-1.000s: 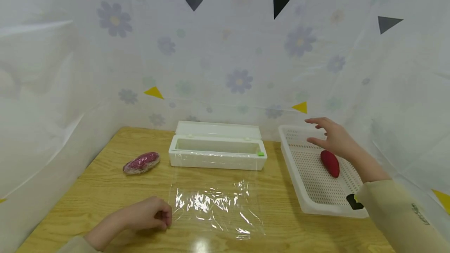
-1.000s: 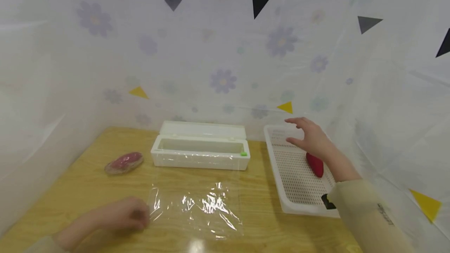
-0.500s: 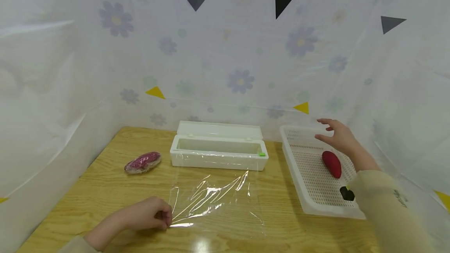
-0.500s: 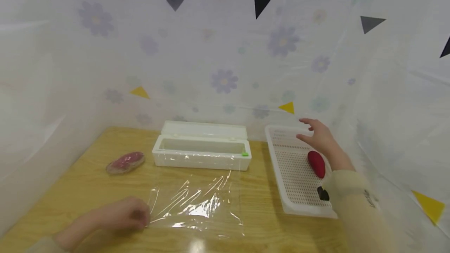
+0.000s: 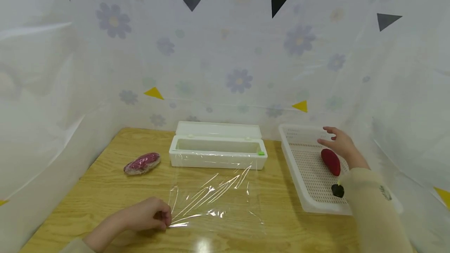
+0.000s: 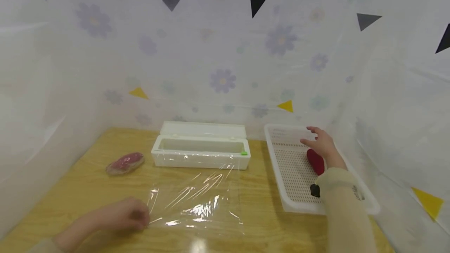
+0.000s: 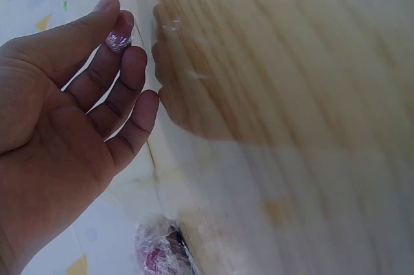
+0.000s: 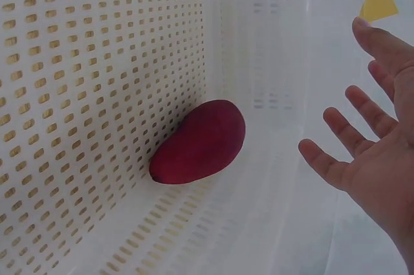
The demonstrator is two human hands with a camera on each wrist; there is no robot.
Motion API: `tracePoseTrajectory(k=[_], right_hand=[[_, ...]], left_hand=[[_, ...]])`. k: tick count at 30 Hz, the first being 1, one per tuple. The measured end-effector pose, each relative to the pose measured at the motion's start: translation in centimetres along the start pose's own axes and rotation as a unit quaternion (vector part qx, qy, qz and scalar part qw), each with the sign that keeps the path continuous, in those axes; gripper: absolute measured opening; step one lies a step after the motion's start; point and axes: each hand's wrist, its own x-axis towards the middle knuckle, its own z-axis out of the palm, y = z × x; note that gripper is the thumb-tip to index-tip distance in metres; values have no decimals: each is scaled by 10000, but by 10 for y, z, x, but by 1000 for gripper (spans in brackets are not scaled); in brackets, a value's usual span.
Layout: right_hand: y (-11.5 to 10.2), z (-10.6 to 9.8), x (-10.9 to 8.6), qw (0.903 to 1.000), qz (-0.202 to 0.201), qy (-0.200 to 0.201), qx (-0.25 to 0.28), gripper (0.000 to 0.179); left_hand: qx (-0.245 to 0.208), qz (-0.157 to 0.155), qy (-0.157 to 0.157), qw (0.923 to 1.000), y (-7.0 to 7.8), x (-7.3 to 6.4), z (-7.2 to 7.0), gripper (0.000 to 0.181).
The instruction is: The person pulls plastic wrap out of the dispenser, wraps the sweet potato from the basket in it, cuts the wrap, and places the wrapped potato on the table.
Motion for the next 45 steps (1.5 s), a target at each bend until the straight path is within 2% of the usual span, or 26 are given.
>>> tracePoseTrajectory(k=[5,14,18,22,27,38,45], right_hand=[[16,6,0,9995,277,-178,-31,81],[34,16,-5,9971,416,-616,-184,80],[42,20,-10,9959,411,-659,-454,79],[48,25,-13,9956,332,-638,-601,74],[54,29,-8,9948,468,-777,-455,72],[47,36,-3,9916,598,-1111,-271,72],[43,43,2,9921,261,-1115,-509,73]], left_hand=[[-123,-43,-29,9999,-2,-1,0,5],[-111,-224,-39,9997,3,0,-1,7],[-148,-327,-36,9993,6,1,-2,7],[-113,-320,-30,9994,8,1,-2,8],[-39,-240,-8,9997,7,2,-1,8],[-47,-293,5,9996,5,1,-1,8],[-114,-335,-9,9994,5,1,-1,7]])
